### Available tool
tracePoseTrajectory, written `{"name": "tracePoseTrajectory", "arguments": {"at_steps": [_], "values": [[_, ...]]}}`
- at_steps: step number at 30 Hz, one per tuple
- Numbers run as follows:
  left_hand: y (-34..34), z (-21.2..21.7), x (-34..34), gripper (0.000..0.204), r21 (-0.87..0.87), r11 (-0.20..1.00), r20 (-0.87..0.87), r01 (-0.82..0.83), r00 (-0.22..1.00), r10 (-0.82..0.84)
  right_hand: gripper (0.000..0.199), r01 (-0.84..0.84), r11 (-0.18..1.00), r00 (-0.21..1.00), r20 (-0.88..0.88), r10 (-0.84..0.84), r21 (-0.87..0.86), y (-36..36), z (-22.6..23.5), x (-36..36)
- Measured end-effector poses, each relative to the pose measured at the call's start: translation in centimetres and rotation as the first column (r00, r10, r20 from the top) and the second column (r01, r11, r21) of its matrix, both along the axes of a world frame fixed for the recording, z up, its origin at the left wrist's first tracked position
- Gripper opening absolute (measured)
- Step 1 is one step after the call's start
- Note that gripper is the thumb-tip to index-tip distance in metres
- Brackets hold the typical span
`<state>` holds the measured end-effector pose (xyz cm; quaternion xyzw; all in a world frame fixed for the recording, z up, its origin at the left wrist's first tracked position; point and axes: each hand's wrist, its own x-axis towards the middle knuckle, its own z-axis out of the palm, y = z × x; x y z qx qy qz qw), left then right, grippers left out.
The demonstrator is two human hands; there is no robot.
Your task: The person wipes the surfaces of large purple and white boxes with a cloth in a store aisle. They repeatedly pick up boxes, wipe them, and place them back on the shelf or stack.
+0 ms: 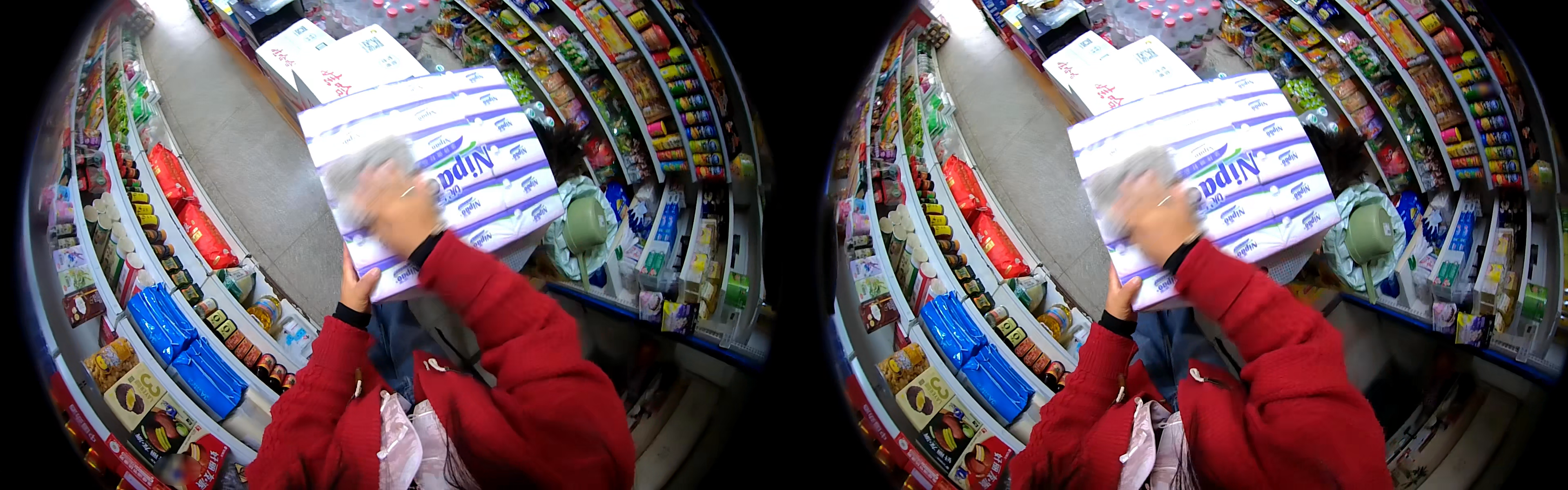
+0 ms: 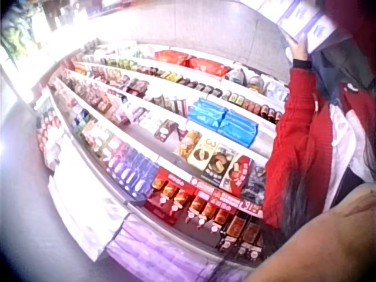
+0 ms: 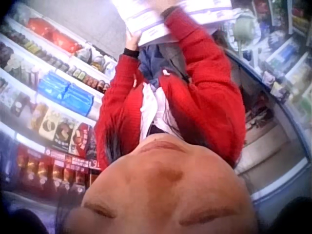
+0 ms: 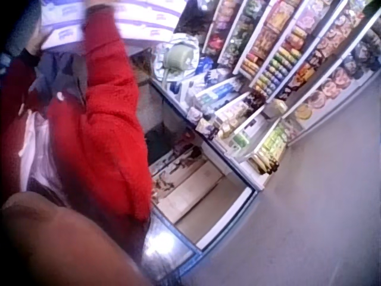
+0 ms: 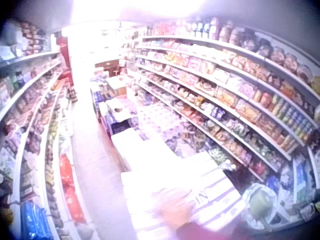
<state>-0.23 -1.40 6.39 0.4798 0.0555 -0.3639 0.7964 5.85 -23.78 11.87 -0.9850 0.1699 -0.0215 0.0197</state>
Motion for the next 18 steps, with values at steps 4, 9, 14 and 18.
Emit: {"name": "tracePoseTrajectory", "arguments": {"at_steps": [4,9,14,18], "values": [[0.9,-2.2,-1.0,0.074,0.056,0.998,0.009,0.037,0.999,-0.038,0.048,-0.391,0.913,0.911,0.188,0.367,0.114,8.6,4.3,-7.0],[-0.2,-0.6,-2.2,0.090,-0.025,0.996,-0.012,-0.084,0.996,0.083,0.067,0.070,0.996,0.996,-0.063,-0.067,0.051,-0.8,5.2,-16.5],[-0.3,-0.7,-1.6,0.090,-0.013,1.000,0.004,-0.005,1.000,0.005,0.086,0.377,0.926,0.926,0.016,-0.377,0.004,-11.8,4.6,-16.7],[-0.2,-1.6,-1.5,0.089,-0.001,1.000,0.025,0.005,1.000,-0.005,0.085,0.350,0.934,0.936,0.023,-0.352,0.068,-19.0,3.5,-9.4]]}}
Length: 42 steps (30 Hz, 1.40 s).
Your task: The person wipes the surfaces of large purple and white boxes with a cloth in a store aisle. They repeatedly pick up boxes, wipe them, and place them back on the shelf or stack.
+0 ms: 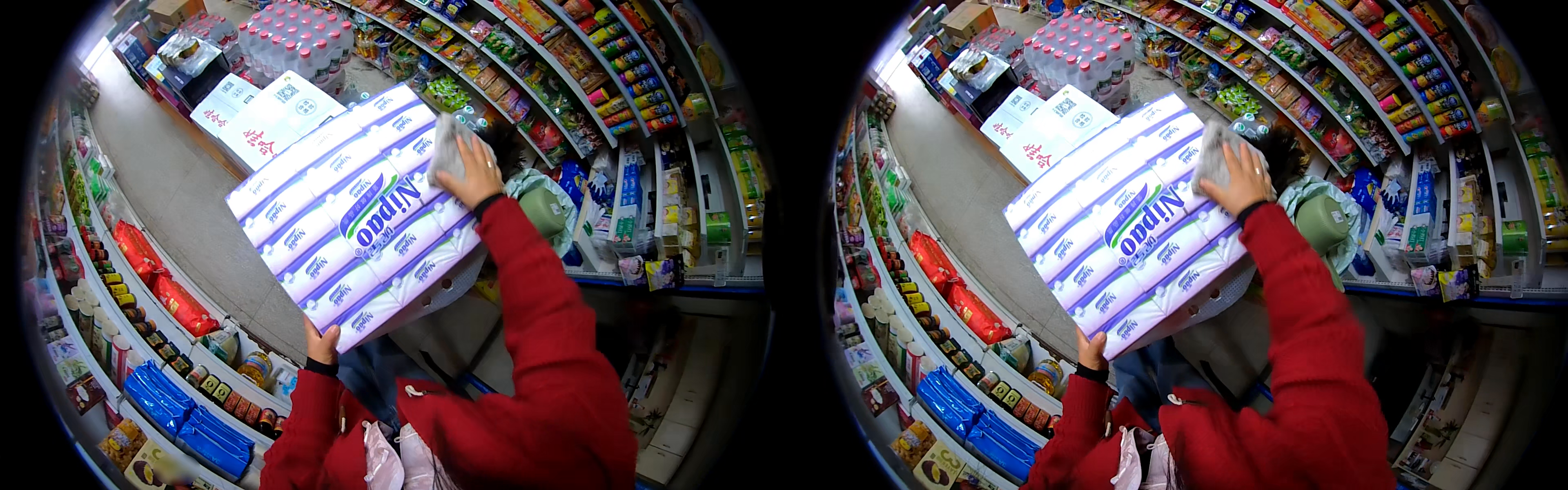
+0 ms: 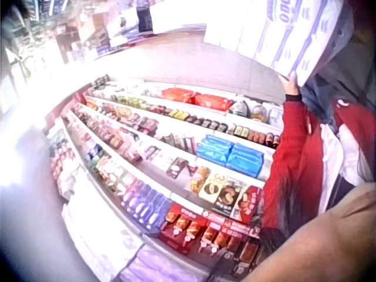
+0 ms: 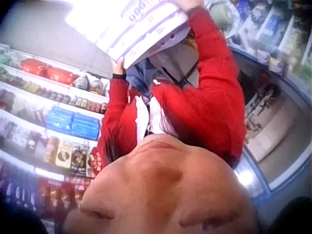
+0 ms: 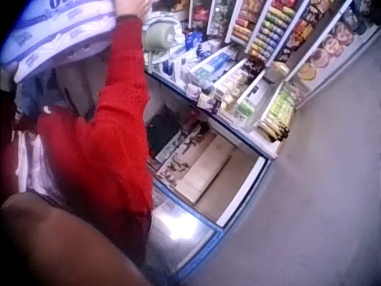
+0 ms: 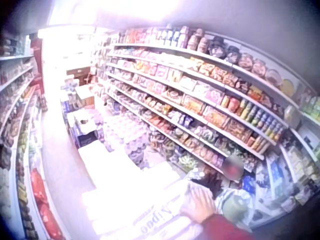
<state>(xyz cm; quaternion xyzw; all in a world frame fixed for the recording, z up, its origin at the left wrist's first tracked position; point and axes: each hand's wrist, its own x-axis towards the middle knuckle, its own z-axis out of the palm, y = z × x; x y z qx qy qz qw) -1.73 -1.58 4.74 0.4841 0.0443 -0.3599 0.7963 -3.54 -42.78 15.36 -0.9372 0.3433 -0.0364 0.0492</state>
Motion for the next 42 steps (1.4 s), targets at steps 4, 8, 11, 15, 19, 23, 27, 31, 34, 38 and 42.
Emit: {"name": "tracePoseTrajectory", "arguments": {"at_steps": [4,8,11,15,19,23,27,31,34,38,42], "values": [[0.4,-0.3,0.1,0.088,0.011,1.000,-0.017,0.015,1.000,-0.015,0.070,-0.053,0.989,0.993,0.112,0.038,0.139,-4.8,-1.2,10.6],[0.0,0.0,-0.1,0.088,0.019,1.000,-0.029,0.024,0.999,-0.024,0.056,0.077,0.997,0.997,0.005,-0.077,-0.005,-2.4,-1.2,18.1],[-0.3,0.8,-0.2,0.088,0.024,1.000,-0.049,0.003,0.999,-0.002,0.042,-0.278,0.957,0.959,0.041,0.282,-0.081,2.3,-0.8,19.1],[0.1,-0.2,-0.4,0.083,0.021,0.999,-0.074,0.026,0.997,-0.024,0.057,-0.678,0.734,0.727,0.165,0.667,0.020,15.8,-1.7,14.0],[3.4,-6.9,-0.7,0.083,0.356,0.932,0.076,0.069,0.992,-0.103,0.050,-0.878,0.478,0.448,0.403,0.798,0.031,27.0,-2.9,2.4],[0.0,-0.8,-1.9,0.076,0.068,0.998,-0.033,0.007,0.999,-0.005,0.045,-0.679,0.731,0.725,0.219,0.653,0.069,19.5,-1.0,-0.6],[-0.4,0.1,-1.8,0.078,0.020,1.000,0.009,-0.017,1.000,0.017,0.054,-0.162,0.983,0.986,0.033,0.166,-0.086,6.9,-0.8,-1.2],[-0.9,0.1,-2.2,0.071,-0.019,0.999,-0.033,-0.033,0.999,0.032,0.053,0.140,0.990,0.974,0.177,-0.144,0.035,0.4,-1.5,-2.5],[-0.1,-2.9,-3.0,0.062,-0.001,1.000,-0.176,0.018,0.984,-0.018,0.060,0.109,0.984,0.979,0.185,-0.083,-0.138,6.9,-3.0,-4.5],[-1.8,2.1,-2.2,0.063,-0.031,0.992,-0.236,0.126,0.963,-0.130,0.048,-0.305,0.901,0.840,0.533,0.101,0.309,21.3,-5.1,-10.2],[-2.3,3.8,-2.9,0.064,-0.058,0.995,-0.217,0.079,0.972,-0.090,0.041,-0.095,0.995,0.892,0.446,0.073,0.027,19.9,-4.3,-11.6]]}}
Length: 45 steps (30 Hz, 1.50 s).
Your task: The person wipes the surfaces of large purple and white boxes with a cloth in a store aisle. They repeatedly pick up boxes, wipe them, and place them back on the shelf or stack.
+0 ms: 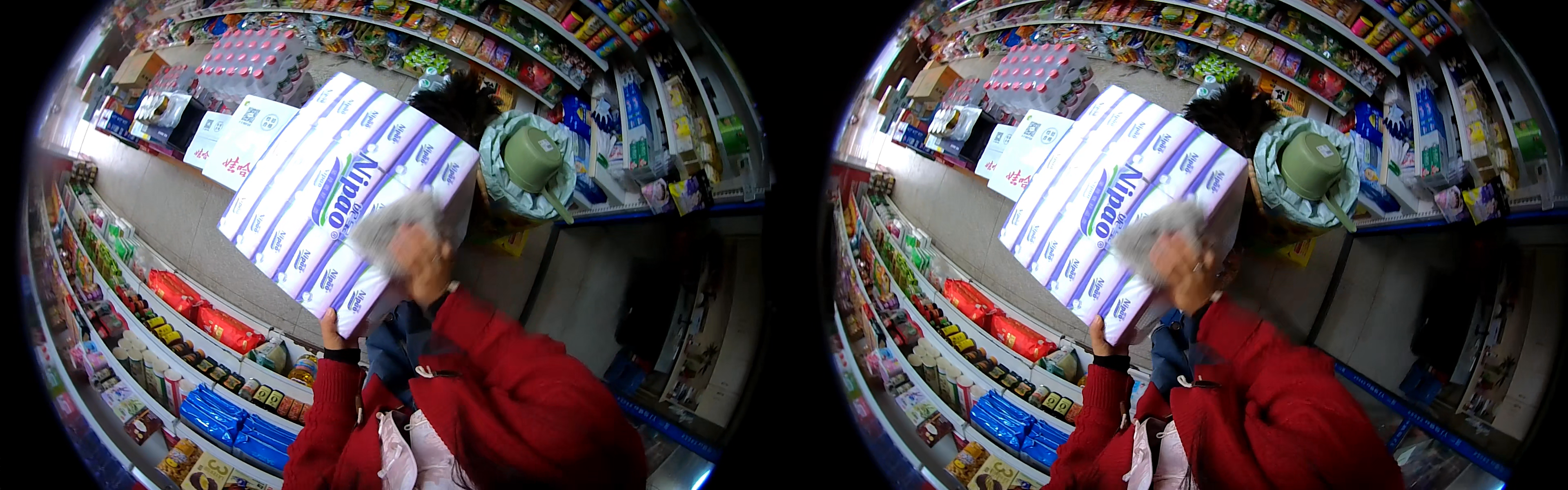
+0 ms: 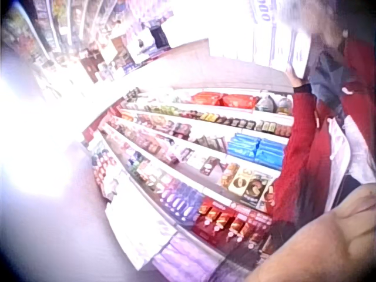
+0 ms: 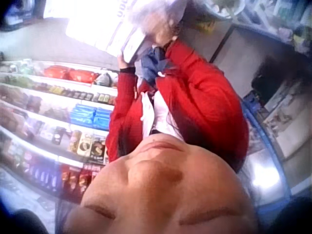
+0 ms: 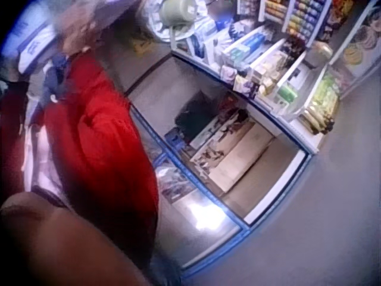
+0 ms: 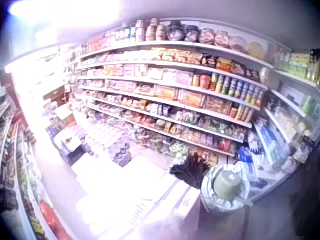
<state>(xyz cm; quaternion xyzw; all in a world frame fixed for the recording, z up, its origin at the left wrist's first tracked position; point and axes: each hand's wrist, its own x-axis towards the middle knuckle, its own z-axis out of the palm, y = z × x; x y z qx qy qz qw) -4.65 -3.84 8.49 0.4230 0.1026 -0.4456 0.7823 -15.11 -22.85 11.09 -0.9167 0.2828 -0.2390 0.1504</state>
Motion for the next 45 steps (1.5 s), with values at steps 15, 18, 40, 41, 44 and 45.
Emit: {"name": "tracePoseTrajectory", "arguments": {"at_steps": [15,18,40,41,44,45], "values": [[-3.8,0.7,-1.2,0.061,-0.054,0.989,0.009,0.135,0.991,-0.135,0.052,-0.156,0.907,0.873,0.484,-0.059,0.392,8.1,0.6,-0.4],[-0.9,-6.4,-0.5,0.062,-0.105,0.979,-0.076,0.176,0.980,-0.185,0.050,-0.286,0.927,0.902,0.394,0.175,0.243,10.5,-2.5,-1.9],[-3.9,-2.7,-3.2,0.069,-0.102,0.995,-0.093,-0.024,0.996,0.014,0.062,-0.118,0.974,0.990,-0.046,0.130,0.195,4.0,0.7,-1.9],[-2.5,-4.5,-2.8,0.072,-0.095,0.995,-0.153,0.012,0.988,-0.026,0.061,-0.071,0.988,0.996,-0.052,0.079,0.136,0.9,2.1,-0.8],[-1.6,-3.6,-1.8,0.068,-0.006,1.000,0.000,-0.001,1.000,0.001,0.050,0.253,0.965,0.967,-0.009,-0.253,0.069,-9.3,2.3,2.4],[-0.7,-3.8,-1.1,0.069,-0.008,1.000,-0.007,-0.003,1.000,0.003,0.047,0.316,0.948,0.948,0.028,-0.317,0.022,-12.8,2.2,3.2]]}}
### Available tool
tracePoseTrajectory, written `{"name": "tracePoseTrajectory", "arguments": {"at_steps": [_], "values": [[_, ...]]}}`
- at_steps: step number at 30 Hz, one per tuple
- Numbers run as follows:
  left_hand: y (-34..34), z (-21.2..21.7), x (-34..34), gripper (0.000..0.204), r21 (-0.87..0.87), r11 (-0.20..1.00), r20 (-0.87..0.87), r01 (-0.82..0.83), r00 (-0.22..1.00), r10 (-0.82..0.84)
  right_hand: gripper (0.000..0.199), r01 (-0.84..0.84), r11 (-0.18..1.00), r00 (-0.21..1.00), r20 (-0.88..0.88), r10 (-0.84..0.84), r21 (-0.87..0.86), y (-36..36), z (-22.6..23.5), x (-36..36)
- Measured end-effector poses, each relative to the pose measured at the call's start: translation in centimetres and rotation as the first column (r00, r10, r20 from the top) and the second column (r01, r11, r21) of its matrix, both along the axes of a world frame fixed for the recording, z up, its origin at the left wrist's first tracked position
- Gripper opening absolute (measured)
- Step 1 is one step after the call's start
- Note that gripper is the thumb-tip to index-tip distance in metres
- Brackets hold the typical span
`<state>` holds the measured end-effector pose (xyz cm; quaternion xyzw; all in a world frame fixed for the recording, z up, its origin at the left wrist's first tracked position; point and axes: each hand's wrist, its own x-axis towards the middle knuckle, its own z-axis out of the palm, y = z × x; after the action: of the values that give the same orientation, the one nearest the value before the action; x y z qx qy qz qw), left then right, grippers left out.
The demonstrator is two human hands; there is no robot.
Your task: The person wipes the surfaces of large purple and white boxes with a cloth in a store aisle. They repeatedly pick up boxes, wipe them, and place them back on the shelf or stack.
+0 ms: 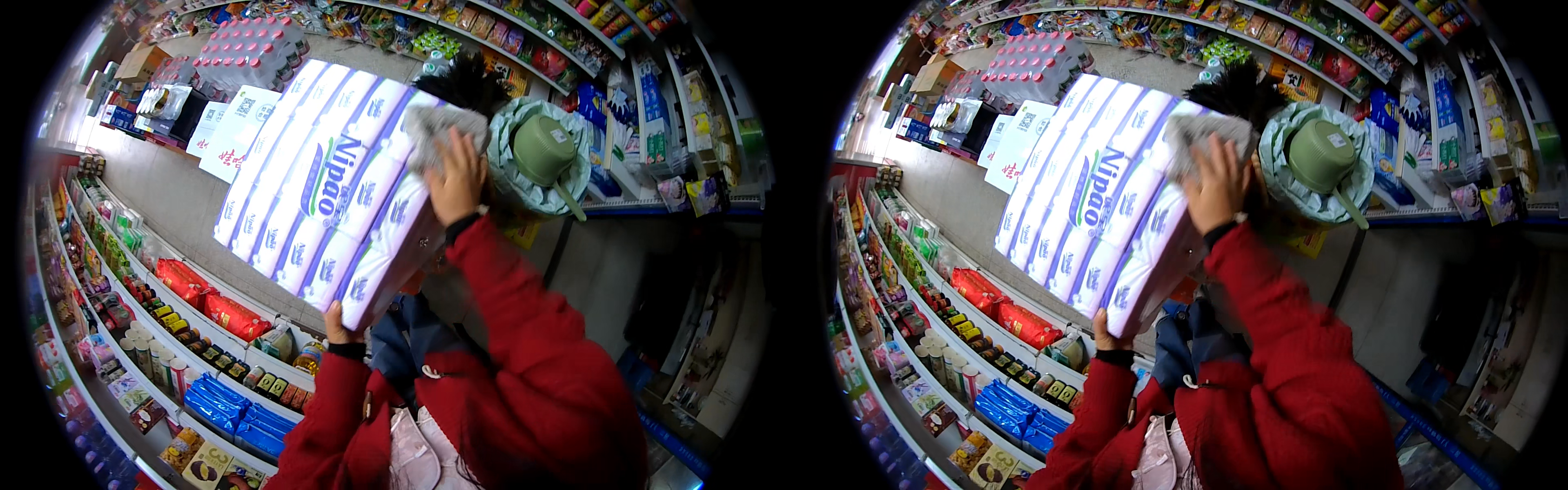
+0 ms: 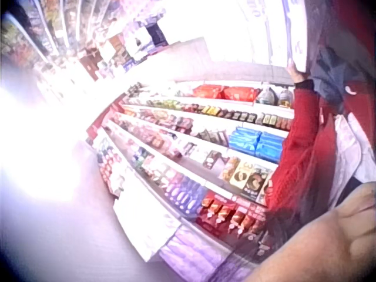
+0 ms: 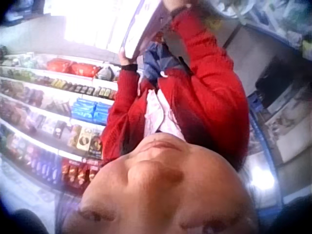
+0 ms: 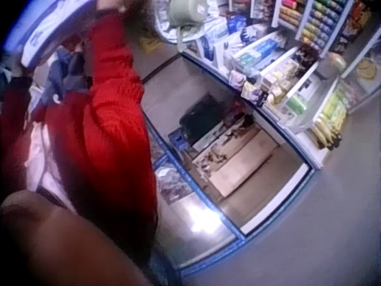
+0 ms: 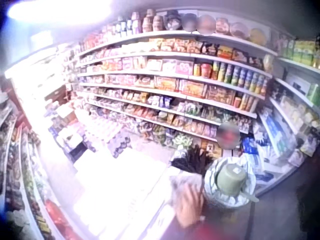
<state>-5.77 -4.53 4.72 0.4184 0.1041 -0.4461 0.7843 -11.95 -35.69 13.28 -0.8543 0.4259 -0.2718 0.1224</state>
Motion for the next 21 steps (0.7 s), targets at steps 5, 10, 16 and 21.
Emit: {"name": "tracePoseTrajectory", "arguments": {"at_steps": [5,10,16,21], "values": [[1.7,1.6,3.6,0.072,-0.017,0.991,-0.009,0.132,0.991,-0.132,0.041,-0.046,0.926,0.999,0.014,0.045,0.375,-11.0,0.6,3.0],[2.1,-0.1,4.1,0.070,-0.049,0.997,0.047,0.066,0.997,-0.064,0.047,-0.099,0.831,0.954,-0.186,0.236,0.548,-15.8,0.0,8.7],[1.5,0.8,4.3,0.075,-0.019,1.000,0.101,-0.020,0.995,0.022,0.048,-0.180,0.872,0.920,-0.236,0.314,0.456,-15.9,0.1,21.6],[2.1,-0.5,4.1,0.080,0.004,0.996,0.055,-0.092,0.994,0.092,0.049,-0.086,0.904,0.943,-0.260,0.210,0.419,-14.1,0.7,29.9]]}}
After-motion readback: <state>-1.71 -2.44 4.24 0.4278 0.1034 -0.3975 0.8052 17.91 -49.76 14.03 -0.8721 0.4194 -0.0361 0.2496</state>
